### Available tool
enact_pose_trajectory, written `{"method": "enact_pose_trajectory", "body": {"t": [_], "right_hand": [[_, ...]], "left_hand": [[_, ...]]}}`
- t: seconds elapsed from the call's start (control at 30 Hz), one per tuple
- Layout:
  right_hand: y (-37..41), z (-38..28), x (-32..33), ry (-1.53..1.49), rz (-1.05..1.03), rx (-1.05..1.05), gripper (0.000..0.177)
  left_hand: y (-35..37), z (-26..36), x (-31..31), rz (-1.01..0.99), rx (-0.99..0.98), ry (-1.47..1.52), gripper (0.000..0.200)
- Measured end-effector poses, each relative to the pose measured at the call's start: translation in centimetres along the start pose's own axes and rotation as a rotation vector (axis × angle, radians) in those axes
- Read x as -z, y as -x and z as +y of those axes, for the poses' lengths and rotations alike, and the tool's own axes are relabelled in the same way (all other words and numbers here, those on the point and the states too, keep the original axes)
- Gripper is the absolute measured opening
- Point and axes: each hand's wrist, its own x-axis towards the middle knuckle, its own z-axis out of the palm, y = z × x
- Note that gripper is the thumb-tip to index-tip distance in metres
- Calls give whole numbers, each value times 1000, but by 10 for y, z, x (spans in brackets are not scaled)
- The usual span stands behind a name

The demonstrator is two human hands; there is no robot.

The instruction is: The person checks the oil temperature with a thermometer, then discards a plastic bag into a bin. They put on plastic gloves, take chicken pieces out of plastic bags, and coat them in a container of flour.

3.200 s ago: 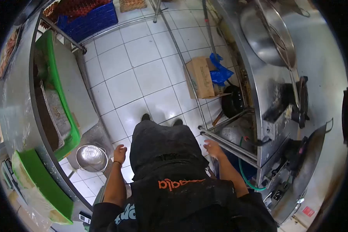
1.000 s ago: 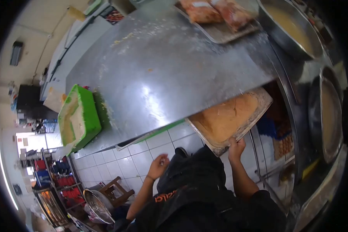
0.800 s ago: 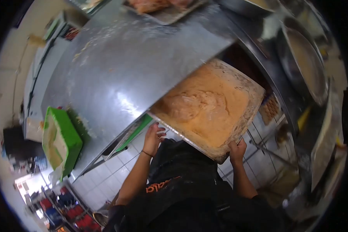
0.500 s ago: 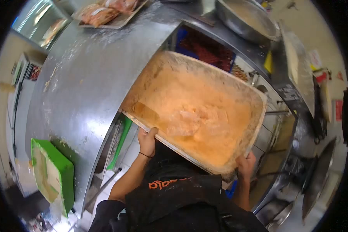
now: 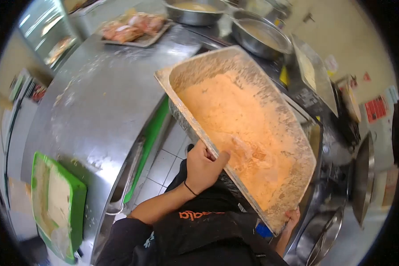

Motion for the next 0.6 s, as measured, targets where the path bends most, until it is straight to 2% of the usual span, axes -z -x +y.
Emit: {"method": "enact_pose_trajectory", "body": {"t": [0.13,0.2,0.23,0.27,0.33,0.4,0.43,0.47,0.5,0.57,0.6], "right_hand": [[-7,1,22,-21,-205,108,21],[-31,24,60,-16,-292,54,25],[-51,45,86,4,-317,-11,30],[-73,52,101,162,-342,-2,37],[-110,57,118,279,-396,95,43],[-142,71,128,174,-464,198,39],[-165,41,133,631,-352,248,36],[-166,11,111,594,-484,271,36],[-174,-23,62,534,-627,320,36],[-169,-90,-39,335,-836,189,36],[-186,-109,-48,368,-890,217,38]], "left_hand": [[62,14,28,42,-78,254,27],[96,-4,33,98,-92,199,31],[83,-23,17,42,-77,136,32],[94,-37,16,68,-84,136,33],[120,-53,17,64,-127,156,31],[145,-59,9,44,-156,218,27],[173,-61,-7,20,-144,241,24],[176,-53,-6,-50,-90,229,23],[168,-46,-1,-109,-68,214,22],[131,-32,6,-216,-57,201,21],[136,-28,-8,-251,-78,197,21]]}}
